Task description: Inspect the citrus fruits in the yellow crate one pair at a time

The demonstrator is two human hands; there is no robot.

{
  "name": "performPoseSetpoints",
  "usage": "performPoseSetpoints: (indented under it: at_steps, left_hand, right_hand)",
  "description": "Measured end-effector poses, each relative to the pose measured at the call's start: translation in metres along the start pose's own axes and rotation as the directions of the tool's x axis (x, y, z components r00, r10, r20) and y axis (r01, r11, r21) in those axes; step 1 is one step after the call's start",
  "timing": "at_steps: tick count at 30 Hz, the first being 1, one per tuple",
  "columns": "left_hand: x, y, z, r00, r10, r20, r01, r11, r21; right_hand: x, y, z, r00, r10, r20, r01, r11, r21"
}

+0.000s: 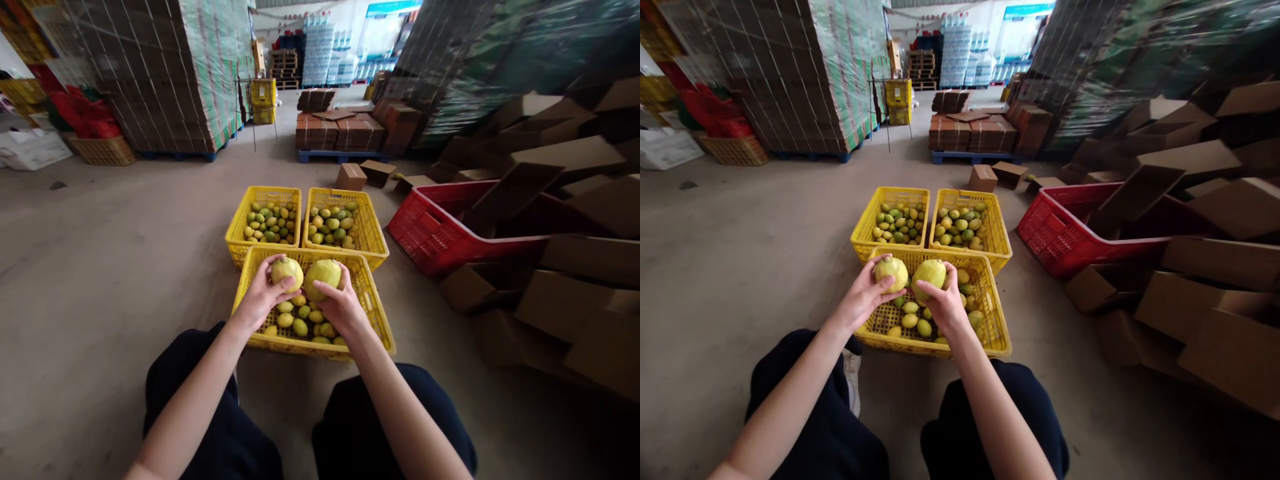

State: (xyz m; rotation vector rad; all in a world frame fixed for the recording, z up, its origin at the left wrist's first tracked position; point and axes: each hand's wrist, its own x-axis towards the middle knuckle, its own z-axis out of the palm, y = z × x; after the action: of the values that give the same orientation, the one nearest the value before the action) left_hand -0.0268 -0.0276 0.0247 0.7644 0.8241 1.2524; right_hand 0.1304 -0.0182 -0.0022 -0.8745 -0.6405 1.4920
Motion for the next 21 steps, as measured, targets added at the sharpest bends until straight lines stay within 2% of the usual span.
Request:
performPoseSetpoints:
  at_steps: [2,3,5,7,11,16,21]
  left_hand:
    - [-0.0014,-0.0008,0.0004,0.993,0.114,0.001,-0.113,0.983,0.141]
    - [-0.0015,-0.0014,0.0004,0.986,0.164,0.009,-0.163,0.966,0.202]
    - [-0.001,-0.0025,0.0,0.971,0.236,0.032,-0.235,0.928,0.29]
    - [-0.0001,-0.0035,-0.0009,0.956,0.289,0.05,-0.288,0.893,0.347]
    - [0.0012,-0.006,-0.0035,0.935,0.342,0.093,-0.349,0.843,0.41]
    - [0.0019,-0.0096,-0.0065,0.93,0.354,0.102,-0.361,0.822,0.441]
    - [-0.0018,-0.0057,-0.0014,0.945,0.326,0.041,-0.317,0.874,0.367]
  right_hand:
    - [-0.0008,0.003,-0.0015,0.983,-0.182,0.004,0.179,0.962,-0.206]
    - [-0.0012,0.0044,-0.002,0.955,-0.294,0.024,0.286,0.903,-0.322]
    - [-0.002,0.0061,-0.0023,0.869,-0.483,0.107,0.465,0.724,-0.509]
    - [-0.003,0.0067,-0.0016,0.795,-0.578,0.185,0.56,0.581,-0.59]
    - [-0.0046,0.007,-0.0006,0.721,-0.659,0.214,0.622,0.48,-0.619]
    - [-0.0049,0.0089,-0.0007,0.7,-0.684,0.206,0.631,0.457,-0.628]
    - [-0.0076,0.0073,0.0041,0.766,-0.632,0.119,0.562,0.569,-0.6]
